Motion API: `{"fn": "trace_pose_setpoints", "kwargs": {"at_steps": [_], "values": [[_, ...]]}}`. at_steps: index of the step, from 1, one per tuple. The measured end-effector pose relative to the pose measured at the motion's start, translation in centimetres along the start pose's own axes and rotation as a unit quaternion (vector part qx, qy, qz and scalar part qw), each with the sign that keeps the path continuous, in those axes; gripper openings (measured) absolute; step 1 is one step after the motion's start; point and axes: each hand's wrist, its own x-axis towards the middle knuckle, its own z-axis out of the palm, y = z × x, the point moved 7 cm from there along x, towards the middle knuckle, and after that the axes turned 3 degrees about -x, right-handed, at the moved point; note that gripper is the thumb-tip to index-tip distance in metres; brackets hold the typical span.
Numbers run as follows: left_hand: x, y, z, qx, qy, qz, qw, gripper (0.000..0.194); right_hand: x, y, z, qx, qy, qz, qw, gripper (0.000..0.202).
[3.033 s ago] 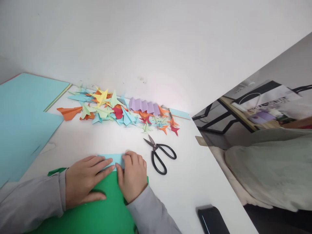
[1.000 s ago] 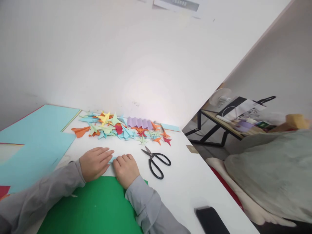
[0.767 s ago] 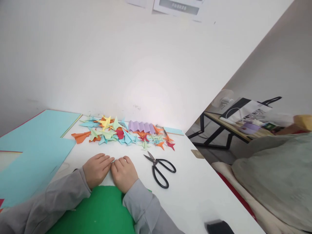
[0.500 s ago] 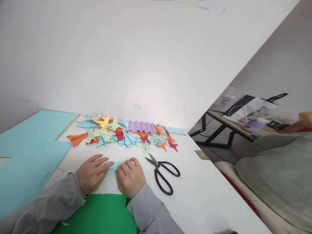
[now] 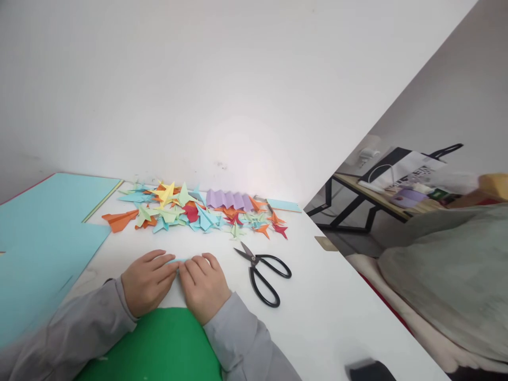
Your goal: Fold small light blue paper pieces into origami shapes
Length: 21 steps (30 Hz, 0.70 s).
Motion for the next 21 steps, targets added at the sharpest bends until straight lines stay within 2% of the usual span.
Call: {"fn": "trace_pose_setpoints", "kwargs": {"at_steps": [11,21], "values": [[0.1,0.9,-0.8,0.040,0.022,0.016,0.999,0.020,-0.1,-1.4,-0.4,-0.044,0.024,-0.050,0.997,0.021],[-0.2,-1.2,-1.6,0.098,0.030,0.038,0.994,0.018,-0.3,0.7,-1.3,-0.065,0.083,0.009,0.994,0.018]]}}
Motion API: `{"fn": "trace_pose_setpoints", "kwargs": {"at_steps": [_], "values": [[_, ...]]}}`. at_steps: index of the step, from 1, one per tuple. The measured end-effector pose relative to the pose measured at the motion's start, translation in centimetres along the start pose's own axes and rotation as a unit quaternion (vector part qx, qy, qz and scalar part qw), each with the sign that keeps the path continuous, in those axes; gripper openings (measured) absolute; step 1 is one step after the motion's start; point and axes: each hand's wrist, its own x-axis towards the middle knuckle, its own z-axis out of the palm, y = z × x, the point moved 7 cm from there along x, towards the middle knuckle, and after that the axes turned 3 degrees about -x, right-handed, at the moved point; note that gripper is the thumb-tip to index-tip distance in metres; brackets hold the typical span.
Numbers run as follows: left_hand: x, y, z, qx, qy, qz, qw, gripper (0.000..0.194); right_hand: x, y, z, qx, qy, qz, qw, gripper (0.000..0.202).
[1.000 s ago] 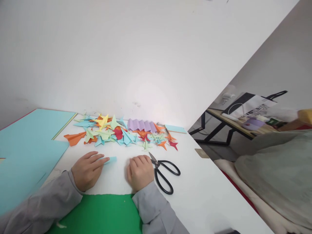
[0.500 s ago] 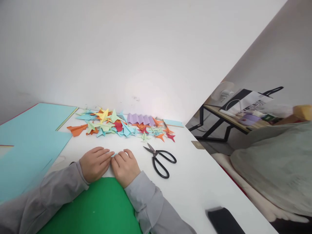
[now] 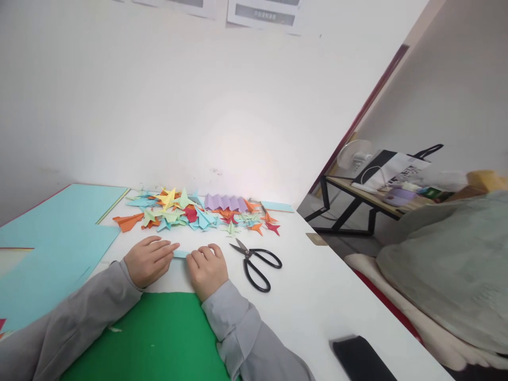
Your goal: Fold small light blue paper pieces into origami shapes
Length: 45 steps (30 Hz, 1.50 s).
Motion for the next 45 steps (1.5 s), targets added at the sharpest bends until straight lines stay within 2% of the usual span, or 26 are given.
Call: {"fn": "trace_pose_setpoints", "kwargs": {"at_steps": [3,7,10,14,18,21,25,32,37,45], "values": [[-0.3,-0.4,0.2,0.007,0.000,-0.010,1.000,0.016,0.0,0.4,0.1,-0.001,0.006,0.017,1.000,0.017],[-0.8,-1.2,0.8,0.009,-0.010,-0.058,0.998,0.017,0.0,0.6,0.3,-0.002,0.012,0.033,0.999,0.015],[-1.1,-1.9,0.6,0.023,0.016,-0.067,0.997,0.013,-0.3,1.4,0.4,-0.004,0.013,0.051,0.999,0.016],[-1.1,-3.1,-0.2,0.039,0.044,-0.112,0.992,0.011,-0.8,2.5,0.3,-0.010,0.023,0.080,0.996,0.016],[0.1,-1.7,-0.8,-0.001,0.048,-0.116,0.992,0.015,-0.5,1.6,0.5,0.017,0.016,0.047,0.999,0.016],[0.9,0.1,-0.3,-0.030,0.020,-0.094,0.995,0.018,-0.1,0.4,0.4,0.038,0.005,0.022,0.999,0.017],[1.1,1.2,0.0,-0.074,0.036,-0.083,0.993,0.019,0.1,-0.8,0.3,0.047,-0.016,0.000,0.999,0.017],[1.2,1.5,0.1,-0.087,0.015,-0.071,0.994,0.018,0.4,-1.1,0.4,0.040,-0.048,-0.012,0.998,0.015],[1.1,1.1,-0.2,-0.079,0.021,-0.083,0.993,0.017,0.3,-0.5,0.2,0.042,-0.027,0.006,0.999,0.013],[1.3,0.7,-0.7,-0.071,0.027,-0.091,0.993,0.013,-0.6,1.8,0.6,0.029,-0.002,0.091,0.995,0.009]]}}
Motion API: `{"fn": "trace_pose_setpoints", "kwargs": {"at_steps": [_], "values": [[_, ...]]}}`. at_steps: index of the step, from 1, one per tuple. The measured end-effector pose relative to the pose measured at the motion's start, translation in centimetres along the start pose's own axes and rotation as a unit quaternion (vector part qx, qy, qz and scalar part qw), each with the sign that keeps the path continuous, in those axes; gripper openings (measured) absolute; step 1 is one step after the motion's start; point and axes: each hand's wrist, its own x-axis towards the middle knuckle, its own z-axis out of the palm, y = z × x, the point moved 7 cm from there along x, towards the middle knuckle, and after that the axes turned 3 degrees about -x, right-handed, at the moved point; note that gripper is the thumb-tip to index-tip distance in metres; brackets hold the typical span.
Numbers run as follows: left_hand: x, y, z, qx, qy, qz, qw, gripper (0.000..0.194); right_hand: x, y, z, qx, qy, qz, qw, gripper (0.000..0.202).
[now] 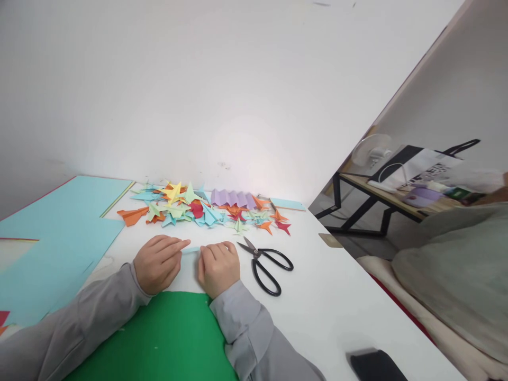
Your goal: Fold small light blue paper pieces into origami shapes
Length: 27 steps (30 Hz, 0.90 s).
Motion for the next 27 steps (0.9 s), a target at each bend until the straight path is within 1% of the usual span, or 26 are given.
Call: {"fn": "trace_pose_setpoints", "kwargs": {"at_steps": [3,5,7,8,10,12,17,22,27], "values": [[-0.2,-0.4,0.0,-0.002,0.006,-0.014,1.000,0.012,-0.2,1.0,0.0,-0.007,0.017,0.036,0.999,0.009],[-0.4,-0.6,0.1,-0.001,0.004,-0.023,1.000,0.012,-0.2,1.2,-0.3,0.000,0.031,0.043,0.999,0.010],[-0.6,-0.5,0.3,-0.002,-0.004,-0.018,1.000,0.012,0.0,0.7,-0.5,0.034,0.032,0.017,0.999,0.013],[-0.6,-0.4,0.4,-0.004,-0.006,-0.013,1.000,0.013,0.2,0.3,-0.5,0.056,0.022,0.000,0.998,0.015],[-0.6,-0.1,0.5,-0.009,-0.006,-0.003,1.000,0.014,0.4,-1.0,-0.2,0.082,-0.018,-0.051,0.995,0.024],[-0.6,0.0,0.6,-0.010,-0.005,-0.004,1.000,0.014,0.4,-1.8,-0.2,0.085,-0.022,-0.076,0.993,0.022],[-0.4,-0.2,0.6,0.000,-0.006,-0.014,1.000,0.013,0.3,-1.8,-0.2,0.095,-0.011,-0.087,0.992,0.012],[-0.2,0.0,0.4,0.008,0.000,-0.004,1.000,0.015,0.2,-1.9,-0.1,0.091,-0.002,-0.098,0.991,0.014],[-0.3,-0.5,0.2,0.020,0.003,-0.019,1.000,0.011,0.0,-1.3,0.1,0.080,-0.006,-0.065,0.995,0.017]]}}
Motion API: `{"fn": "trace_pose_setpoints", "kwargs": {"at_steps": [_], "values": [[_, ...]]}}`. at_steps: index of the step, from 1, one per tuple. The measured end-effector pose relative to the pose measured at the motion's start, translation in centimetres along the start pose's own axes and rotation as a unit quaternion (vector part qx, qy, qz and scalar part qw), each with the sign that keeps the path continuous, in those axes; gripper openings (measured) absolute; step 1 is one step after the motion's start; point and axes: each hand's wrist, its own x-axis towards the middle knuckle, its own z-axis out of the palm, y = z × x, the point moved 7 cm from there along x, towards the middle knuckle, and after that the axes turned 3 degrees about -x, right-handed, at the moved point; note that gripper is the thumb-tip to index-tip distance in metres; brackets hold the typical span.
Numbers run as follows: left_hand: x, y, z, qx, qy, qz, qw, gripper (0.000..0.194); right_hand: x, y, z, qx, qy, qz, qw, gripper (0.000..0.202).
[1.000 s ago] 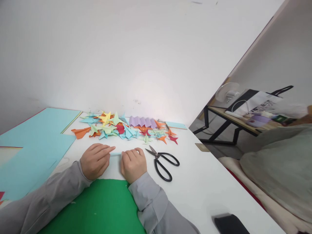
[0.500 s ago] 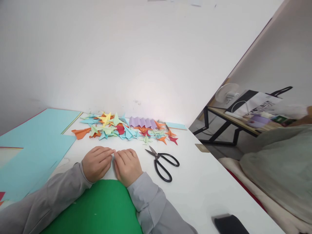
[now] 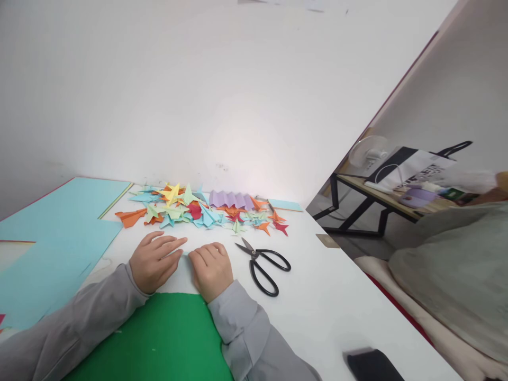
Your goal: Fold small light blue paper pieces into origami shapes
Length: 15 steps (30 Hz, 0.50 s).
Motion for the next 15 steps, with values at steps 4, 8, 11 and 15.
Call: {"fn": "trace_pose_setpoints", "kwargs": {"at_steps": [4,8,11,15], "values": [[-0.1,-0.7,-0.1,0.016,0.000,-0.016,1.000,0.010,-0.3,0.9,-0.2,-0.018,0.014,0.044,0.999,0.015],[-0.2,-1.0,0.0,0.017,-0.001,-0.025,1.000,0.010,-0.3,1.2,-0.3,-0.028,0.022,0.069,0.997,0.014],[-0.2,-1.0,-0.1,0.015,0.008,-0.030,0.999,0.010,-0.3,1.3,-0.4,-0.035,0.026,0.082,0.996,0.014],[-0.2,-1.0,-0.1,0.011,0.010,-0.032,0.999,0.011,-0.3,1.3,-0.4,-0.043,0.029,0.086,0.995,0.014]]}}
